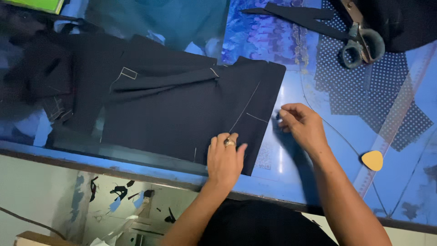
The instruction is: The person marks lines on dark fabric using a ruler and a piece of tailor's chalk, then folds the fabric over and marks additional lines.
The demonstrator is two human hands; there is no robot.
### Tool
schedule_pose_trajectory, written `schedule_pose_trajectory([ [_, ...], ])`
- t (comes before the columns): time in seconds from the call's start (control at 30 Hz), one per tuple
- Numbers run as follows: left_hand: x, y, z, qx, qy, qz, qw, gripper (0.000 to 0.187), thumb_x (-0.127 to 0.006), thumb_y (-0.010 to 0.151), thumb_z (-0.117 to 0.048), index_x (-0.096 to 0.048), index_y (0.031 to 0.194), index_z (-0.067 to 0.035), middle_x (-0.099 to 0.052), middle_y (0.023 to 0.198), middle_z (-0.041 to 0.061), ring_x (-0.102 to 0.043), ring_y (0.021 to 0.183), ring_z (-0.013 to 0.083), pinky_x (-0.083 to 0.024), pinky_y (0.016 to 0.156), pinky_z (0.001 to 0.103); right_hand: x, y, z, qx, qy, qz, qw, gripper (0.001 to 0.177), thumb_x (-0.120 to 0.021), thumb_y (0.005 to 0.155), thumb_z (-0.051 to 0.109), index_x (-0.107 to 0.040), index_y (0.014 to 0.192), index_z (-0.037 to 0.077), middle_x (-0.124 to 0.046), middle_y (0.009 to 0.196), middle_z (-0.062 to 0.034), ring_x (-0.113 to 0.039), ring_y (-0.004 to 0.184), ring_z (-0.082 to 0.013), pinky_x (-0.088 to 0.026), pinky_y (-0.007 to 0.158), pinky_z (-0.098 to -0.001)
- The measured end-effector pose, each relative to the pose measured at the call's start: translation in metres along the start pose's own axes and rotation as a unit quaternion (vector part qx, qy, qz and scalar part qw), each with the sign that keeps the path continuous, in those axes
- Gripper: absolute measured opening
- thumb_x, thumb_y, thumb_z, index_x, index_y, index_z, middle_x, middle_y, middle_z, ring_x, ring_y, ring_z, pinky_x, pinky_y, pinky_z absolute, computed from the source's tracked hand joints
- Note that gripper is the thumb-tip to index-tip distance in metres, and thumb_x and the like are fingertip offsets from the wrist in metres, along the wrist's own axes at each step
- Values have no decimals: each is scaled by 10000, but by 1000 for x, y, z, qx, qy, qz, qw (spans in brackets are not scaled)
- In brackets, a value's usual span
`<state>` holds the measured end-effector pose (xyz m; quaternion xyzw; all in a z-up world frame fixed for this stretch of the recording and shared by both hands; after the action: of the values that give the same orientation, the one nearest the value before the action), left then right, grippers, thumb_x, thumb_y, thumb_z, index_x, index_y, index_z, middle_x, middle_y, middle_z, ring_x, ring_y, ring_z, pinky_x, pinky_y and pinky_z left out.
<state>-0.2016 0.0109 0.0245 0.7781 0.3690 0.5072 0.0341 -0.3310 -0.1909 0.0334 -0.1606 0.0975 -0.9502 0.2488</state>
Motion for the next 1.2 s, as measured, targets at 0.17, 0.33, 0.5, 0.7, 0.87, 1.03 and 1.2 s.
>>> schedule_pose_trajectory([
  [0.17, -17, -3, 1, 88, 67, 101, 989, 341, -845, 804, -354, -685, 919, -76, -560, 1006, 91, -555, 875, 304, -443, 726, 419, -6, -1, 0, -4, -6, 0, 1000, 175, -743, 976, 89, -732, 1108, -24, -725, 920, -237, -741, 732, -274, -626, 596, -351],
  [0.33, -30, 19, -35, 187, -107, 167, 962, 216, -752, 829, -283, -731, 949, -104, -647, 987, 128, -627, 924, 371, -479, 749, 477, 17, -1, -36, -62, 106, -21, 992, 270, -652, 1054, 230, -653, 1190, -3, -700, 969, -218, -718, 759, -273, -634, 624, -376],
  [0.5, -66, -15, -75, -92, -198, 335, 916, 435, -598, 957, -442, -677, 1196, -88, -559, 1496, 201, -470, 1473, 424, -329, 1184, 604, 34, -11, -25, -88, 85, -39, 992, 563, -584, 1100, 510, -545, 1410, 41, -675, 1063, -173, -667, 778, -199, -621, 621, -369],
  [0.7, -53, -11, 39, 39, 148, 41, 987, 489, -574, 1002, -586, -743, 988, -127, -666, 987, 113, -656, 928, 323, -532, 839, 445, 18, -37, 10, 298, -260, -153, 906, 484, -832, 967, 83, -606, 1353, -101, -586, 1192, -264, -662, 1017, -431, -596, 803, -444],
  [0.87, 19, 17, 102, 176, 164, 27, 970, 365, -812, 840, -445, -726, 1109, -214, -626, 1082, 33, -609, 987, 305, -504, 793, 459, -58, -31, 4, 443, -372, -2, 816, 455, -664, 982, 377, -679, 1349, 108, -658, 1392, -130, -597, 1342, -300, -453, 1130, -415],
  [1.03, 18, 17, 103, 225, 137, 61, 963, 277, -780, 893, -434, -719, 1042, -208, -607, 1080, 19, -597, 1003, 298, -485, 809, 437, -24, 56, -29, 503, -389, -31, 771, 355, -712, 958, 317, -728, 1231, 91, -698, 1264, -156, -639, 1247, -343, -485, 1040, -461],
  [1.2, 17, 12, 110, 237, 166, 38, 956, 332, -792, 873, -464, -698, 1080, -223, -594, 1042, 17, -580, 975, 293, -458, 785, 444, 33, 65, -15, 361, -522, -238, 736, 478, -882, 929, 286, -777, 1297, 0, -576, 1477, -296, -479, 1394, -499, -379, 1097, -589],
])
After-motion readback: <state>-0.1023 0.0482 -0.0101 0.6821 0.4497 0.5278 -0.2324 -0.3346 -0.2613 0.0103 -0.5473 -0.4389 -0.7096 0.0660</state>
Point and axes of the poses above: each hand's wrist, its own y-axis towards the middle knuckle, its own x-axis out of the back of the hand, z = x × y, the point moved 3 cm from there along y, towards the middle knuckle
